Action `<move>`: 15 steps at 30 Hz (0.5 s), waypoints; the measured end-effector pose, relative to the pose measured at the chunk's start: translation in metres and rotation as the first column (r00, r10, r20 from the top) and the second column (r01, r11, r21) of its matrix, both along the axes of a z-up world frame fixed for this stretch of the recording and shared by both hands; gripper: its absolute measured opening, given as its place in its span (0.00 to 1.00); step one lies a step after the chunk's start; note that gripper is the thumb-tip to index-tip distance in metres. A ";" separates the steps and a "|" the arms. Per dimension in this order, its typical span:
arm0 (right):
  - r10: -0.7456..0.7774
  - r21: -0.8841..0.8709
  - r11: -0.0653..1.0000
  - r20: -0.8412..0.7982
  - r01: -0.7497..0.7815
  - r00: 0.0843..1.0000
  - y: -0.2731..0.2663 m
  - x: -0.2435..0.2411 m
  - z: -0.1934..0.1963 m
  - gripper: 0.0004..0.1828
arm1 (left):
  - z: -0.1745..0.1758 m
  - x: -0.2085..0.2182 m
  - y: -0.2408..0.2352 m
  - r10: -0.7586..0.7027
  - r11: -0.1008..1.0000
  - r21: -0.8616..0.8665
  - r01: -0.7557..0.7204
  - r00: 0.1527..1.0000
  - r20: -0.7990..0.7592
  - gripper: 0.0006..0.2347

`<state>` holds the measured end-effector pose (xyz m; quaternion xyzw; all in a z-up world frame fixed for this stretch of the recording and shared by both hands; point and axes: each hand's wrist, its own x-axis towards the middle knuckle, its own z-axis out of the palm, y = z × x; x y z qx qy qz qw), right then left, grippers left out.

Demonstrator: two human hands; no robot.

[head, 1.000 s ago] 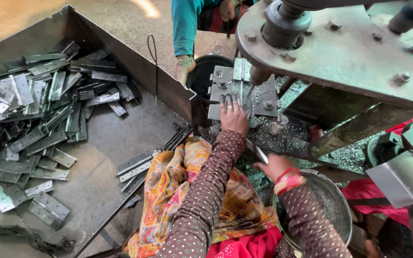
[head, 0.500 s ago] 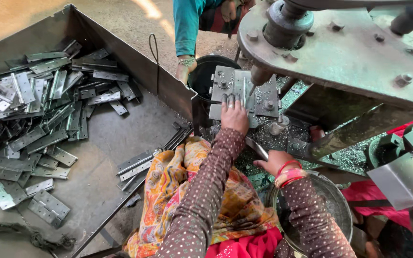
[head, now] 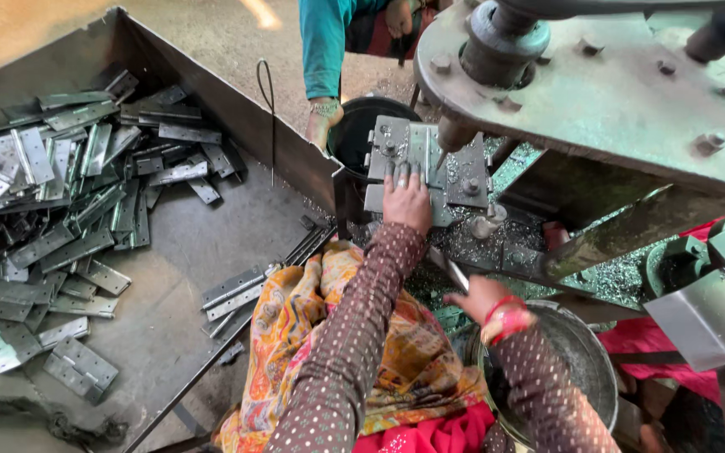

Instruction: The person picks up metal plates from a large container, places them individually into a machine jig, and operates the industrial punch machine to process them.

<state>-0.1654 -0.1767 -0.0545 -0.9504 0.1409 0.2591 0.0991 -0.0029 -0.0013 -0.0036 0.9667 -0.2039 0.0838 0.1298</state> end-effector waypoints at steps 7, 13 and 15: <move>-0.080 0.121 0.991 0.232 0.053 0.969 0.022 -0.053 -0.026 0.34 | 0.008 0.031 -0.002 -0.014 1.000 0.019 0.015 0.999 -0.047 0.14; -0.078 0.117 0.992 0.227 0.053 0.971 0.023 -0.063 -0.026 0.31 | 0.010 0.019 0.005 -0.057 0.992 0.112 0.058 0.998 -0.010 0.14; -0.109 0.094 0.991 0.214 0.090 0.971 0.022 -0.033 0.009 0.31 | 0.025 0.025 0.009 -0.063 0.995 0.075 0.062 0.998 0.009 0.14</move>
